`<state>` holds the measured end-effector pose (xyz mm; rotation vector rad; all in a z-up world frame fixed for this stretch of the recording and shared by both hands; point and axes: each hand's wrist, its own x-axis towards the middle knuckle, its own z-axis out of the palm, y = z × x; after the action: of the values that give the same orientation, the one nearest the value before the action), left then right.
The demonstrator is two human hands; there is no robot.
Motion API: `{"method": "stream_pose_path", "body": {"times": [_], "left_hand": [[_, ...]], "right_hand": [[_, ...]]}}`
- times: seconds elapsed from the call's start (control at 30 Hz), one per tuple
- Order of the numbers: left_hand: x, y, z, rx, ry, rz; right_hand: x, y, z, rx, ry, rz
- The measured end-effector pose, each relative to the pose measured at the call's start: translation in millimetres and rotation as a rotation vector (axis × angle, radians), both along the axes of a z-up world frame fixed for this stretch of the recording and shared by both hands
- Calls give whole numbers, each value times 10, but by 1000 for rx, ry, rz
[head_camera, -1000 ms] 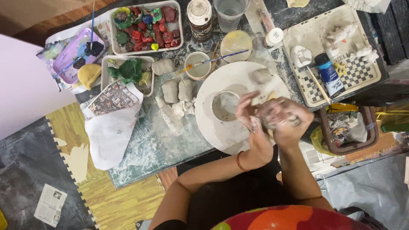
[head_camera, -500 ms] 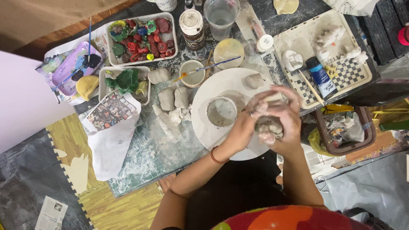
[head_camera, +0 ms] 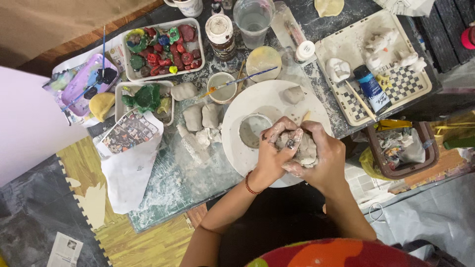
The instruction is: The person mixes a gray clay-like substance with a wooden stick on a white plate, then applies the mixture to the interior of a small ceramic cup. The person continues to mix and apply the substance repeatedly.
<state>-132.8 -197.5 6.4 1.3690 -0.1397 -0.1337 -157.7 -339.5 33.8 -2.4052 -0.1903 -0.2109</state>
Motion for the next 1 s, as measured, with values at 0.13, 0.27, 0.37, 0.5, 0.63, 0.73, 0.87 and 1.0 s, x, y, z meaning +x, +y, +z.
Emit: {"method": "stream_pose_path", "body": {"times": [0.13,0.27,0.37,0.5,0.63,0.73,0.87,1.0], "left_hand": [[33,30,-65,11,71,-56],[47,2,-188,-73,130,-53],[44,-5,-294,90,-99,8],[81,27,-371,291,-280,104],[149,86,-369,630,-608,194],[178,105,-311,408,148,92],[186,301,-269,500,64,-138],[219,419,-349,461,-105,-380]], "right_hand": [[-14,58,-71,229,-58,83],[-108,200,-273,284,-136,-119],[-85,189,-489,275,-244,-148],[32,111,-724,309,-304,-85],[114,68,-911,252,-481,-5],[179,78,-1004,167,-477,12],[302,49,-960,313,-253,44],[365,-80,-676,492,5,-25]]}}
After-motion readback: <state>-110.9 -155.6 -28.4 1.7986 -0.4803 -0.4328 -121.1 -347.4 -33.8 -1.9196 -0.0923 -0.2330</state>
